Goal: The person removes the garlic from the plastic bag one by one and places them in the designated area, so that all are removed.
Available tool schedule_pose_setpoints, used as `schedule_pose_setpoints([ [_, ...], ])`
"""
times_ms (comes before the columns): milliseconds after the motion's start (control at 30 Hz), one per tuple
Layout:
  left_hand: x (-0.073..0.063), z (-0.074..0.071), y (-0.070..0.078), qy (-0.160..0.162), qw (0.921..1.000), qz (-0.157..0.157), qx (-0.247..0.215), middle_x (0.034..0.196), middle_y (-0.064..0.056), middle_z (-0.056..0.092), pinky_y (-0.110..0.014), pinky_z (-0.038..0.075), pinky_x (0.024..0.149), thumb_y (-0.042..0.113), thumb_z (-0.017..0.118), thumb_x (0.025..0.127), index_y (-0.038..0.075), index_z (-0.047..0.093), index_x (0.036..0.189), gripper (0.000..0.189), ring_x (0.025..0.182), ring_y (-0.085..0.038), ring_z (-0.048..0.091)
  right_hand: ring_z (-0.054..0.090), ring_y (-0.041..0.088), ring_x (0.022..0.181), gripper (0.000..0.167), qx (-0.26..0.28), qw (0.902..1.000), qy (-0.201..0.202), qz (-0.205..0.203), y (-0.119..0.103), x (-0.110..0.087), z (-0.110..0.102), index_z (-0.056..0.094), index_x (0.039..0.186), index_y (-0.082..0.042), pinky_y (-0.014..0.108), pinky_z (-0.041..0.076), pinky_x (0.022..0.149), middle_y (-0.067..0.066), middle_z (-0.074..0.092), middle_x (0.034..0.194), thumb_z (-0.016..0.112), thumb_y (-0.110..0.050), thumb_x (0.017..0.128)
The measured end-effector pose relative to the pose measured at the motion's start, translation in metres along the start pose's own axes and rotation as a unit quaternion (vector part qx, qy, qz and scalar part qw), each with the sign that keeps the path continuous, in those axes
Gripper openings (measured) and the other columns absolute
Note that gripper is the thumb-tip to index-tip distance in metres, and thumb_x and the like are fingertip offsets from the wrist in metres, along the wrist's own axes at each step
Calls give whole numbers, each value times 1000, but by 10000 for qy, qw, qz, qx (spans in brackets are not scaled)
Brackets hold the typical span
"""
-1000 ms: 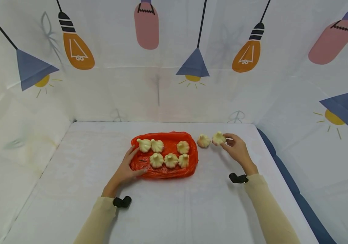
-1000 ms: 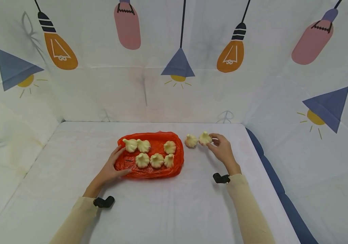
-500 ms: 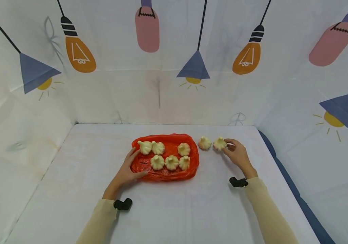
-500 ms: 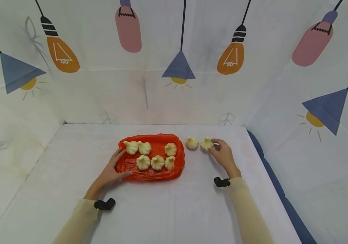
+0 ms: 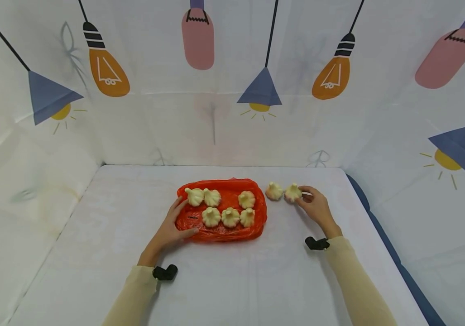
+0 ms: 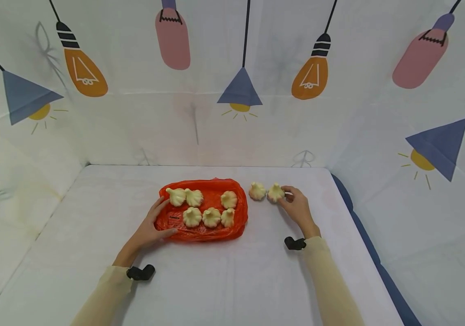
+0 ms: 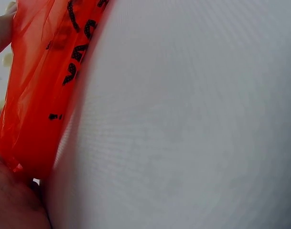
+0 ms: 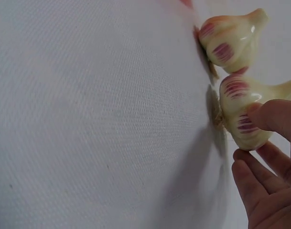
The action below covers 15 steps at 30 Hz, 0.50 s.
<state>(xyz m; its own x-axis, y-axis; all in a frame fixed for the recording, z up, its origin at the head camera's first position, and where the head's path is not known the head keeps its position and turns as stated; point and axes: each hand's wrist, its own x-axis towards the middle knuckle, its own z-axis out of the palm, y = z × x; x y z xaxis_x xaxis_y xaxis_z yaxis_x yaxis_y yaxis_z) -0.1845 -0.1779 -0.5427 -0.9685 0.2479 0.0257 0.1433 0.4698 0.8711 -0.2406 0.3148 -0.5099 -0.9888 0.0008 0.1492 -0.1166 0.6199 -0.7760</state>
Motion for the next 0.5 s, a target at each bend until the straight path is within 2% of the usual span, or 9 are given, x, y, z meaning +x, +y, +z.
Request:
schedule_pose_setpoints([
  [200,0,0,0,6,10000,-69,-25,174,-9,6,-74,18,120,38,85,81,22,27,164,103,159,-43,7,62,46,125,45,-33,10000,-19,7,1,1,2,58,136,5,51,53,103,28,57,143,72,-11,96],
  [400,0,0,-1,26,10000,-16,24,174,-11,6,-75,19,119,38,85,81,20,27,164,102,158,-44,8,64,46,124,47,-23,9999,-119,15,1,1,2,57,139,3,51,54,102,31,56,143,71,-16,98],
  [500,1,1,-1,23,10000,-33,16,174,-10,6,-75,19,119,39,85,81,21,27,164,103,158,-43,8,64,46,123,47,-23,9999,-154,7,1,1,1,56,139,3,44,57,99,32,56,143,70,-17,99],
])
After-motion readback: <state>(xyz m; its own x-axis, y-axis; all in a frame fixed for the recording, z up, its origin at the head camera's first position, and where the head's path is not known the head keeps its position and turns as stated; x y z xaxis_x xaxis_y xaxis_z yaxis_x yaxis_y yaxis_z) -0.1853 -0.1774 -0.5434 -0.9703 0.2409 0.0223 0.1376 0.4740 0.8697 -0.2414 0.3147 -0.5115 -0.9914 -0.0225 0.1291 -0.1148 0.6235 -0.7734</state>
